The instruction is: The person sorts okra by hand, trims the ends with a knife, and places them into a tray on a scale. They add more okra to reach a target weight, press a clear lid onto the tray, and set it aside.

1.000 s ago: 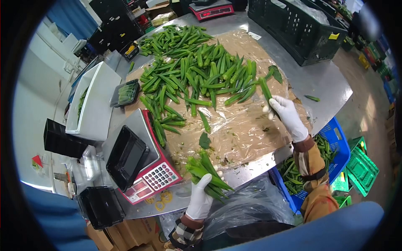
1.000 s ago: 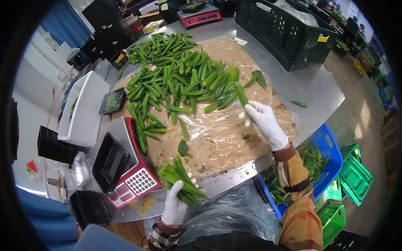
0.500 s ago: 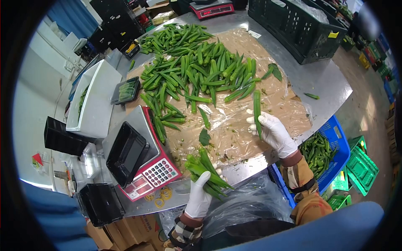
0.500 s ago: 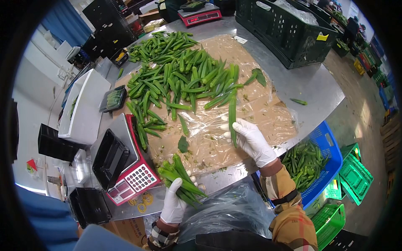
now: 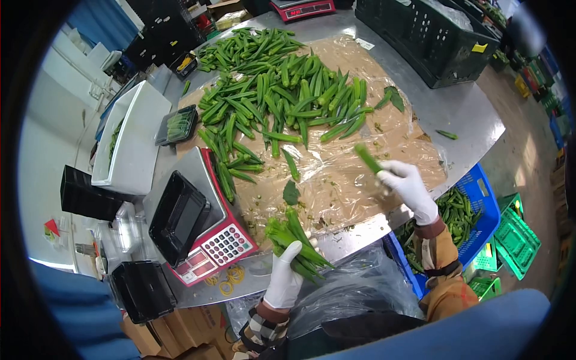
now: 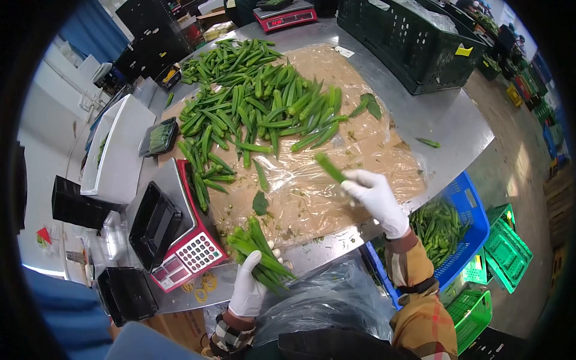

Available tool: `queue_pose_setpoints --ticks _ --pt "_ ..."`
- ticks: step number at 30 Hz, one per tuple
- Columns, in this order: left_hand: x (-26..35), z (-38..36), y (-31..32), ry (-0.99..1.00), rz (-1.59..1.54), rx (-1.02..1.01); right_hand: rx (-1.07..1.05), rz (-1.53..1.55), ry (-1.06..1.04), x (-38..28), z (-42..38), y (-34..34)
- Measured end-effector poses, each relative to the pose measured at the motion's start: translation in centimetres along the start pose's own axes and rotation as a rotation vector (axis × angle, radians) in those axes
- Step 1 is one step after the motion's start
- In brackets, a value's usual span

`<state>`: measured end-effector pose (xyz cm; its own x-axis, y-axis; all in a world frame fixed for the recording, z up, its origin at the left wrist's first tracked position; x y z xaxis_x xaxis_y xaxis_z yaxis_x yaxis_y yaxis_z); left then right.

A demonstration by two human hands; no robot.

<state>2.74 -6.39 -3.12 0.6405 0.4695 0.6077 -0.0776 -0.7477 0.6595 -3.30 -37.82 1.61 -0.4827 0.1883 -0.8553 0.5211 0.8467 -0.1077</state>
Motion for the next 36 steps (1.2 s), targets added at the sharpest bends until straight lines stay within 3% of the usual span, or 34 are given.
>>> queue_pose_setpoints --ticks 2,3,6,10,16,19,20,22,26,30,36 --pt "0.0 0.0 0.1 0.004 0.002 -0.013 0.291 -0.985 -0.315 1.4 1.0 -0.4" --pt "0.1 0.1 0.1 0.012 -0.002 -0.023 0.192 -0.661 -0.131 1.9 1.2 -0.5" --pt "-0.3 -0.3 -0.2 0.015 -0.015 -0.017 -0.055 0.054 0.063 1.2 -0.2 0.1" --pt "-0.5 0.0 -0.1 -0.008 -0.018 -0.042 -0.189 0.117 0.163 0.7 -2.5 2.1" --pt "0.6 -0.8 1.6 0.078 -0.038 -0.091 -0.278 0.264 0.132 2.6 -3.5 6.7" --pt "0.7 -0.5 2.8 0.042 -0.194 -0.211 -0.178 0.088 -0.079 2.2 -5.7 9.6" --pt "0.8 -0.4 3.6 0.048 -0.212 -0.249 -0.002 -0.238 -0.48 1.0 -6.9 10.4" --pt "0.9 -0.7 2.8 0.064 -0.077 -0.18 -0.013 -0.474 -0.39 0.2 -9.2 12.4" --pt "1.5 -0.1 2.3 0.107 -0.132 -0.184 -0.208 -0.233 -0.518 0.7 -9.6 13.6" --pt "1.5 0.0 2.2 0.106 -0.184 -0.175 -0.308 -0.062 -0.359 0.2 -9.2 13.1" --pt "1.9 -0.1 2.6 0.039 -0.383 -0.204 -0.247 0.079 -0.181 1.1 -8.8 13.1"
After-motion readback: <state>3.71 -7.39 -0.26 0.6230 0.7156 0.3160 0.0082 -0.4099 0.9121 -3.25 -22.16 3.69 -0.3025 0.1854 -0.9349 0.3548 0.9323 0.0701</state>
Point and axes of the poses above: each hand's wrist, its own z-axis towards the middle knuckle, its own y-axis out of the palm, x = y × z, the point moved 6 cm from there along z, towards the middle knuckle, and after that the axes turned 15 degrees about y, right-handed, at the moved point
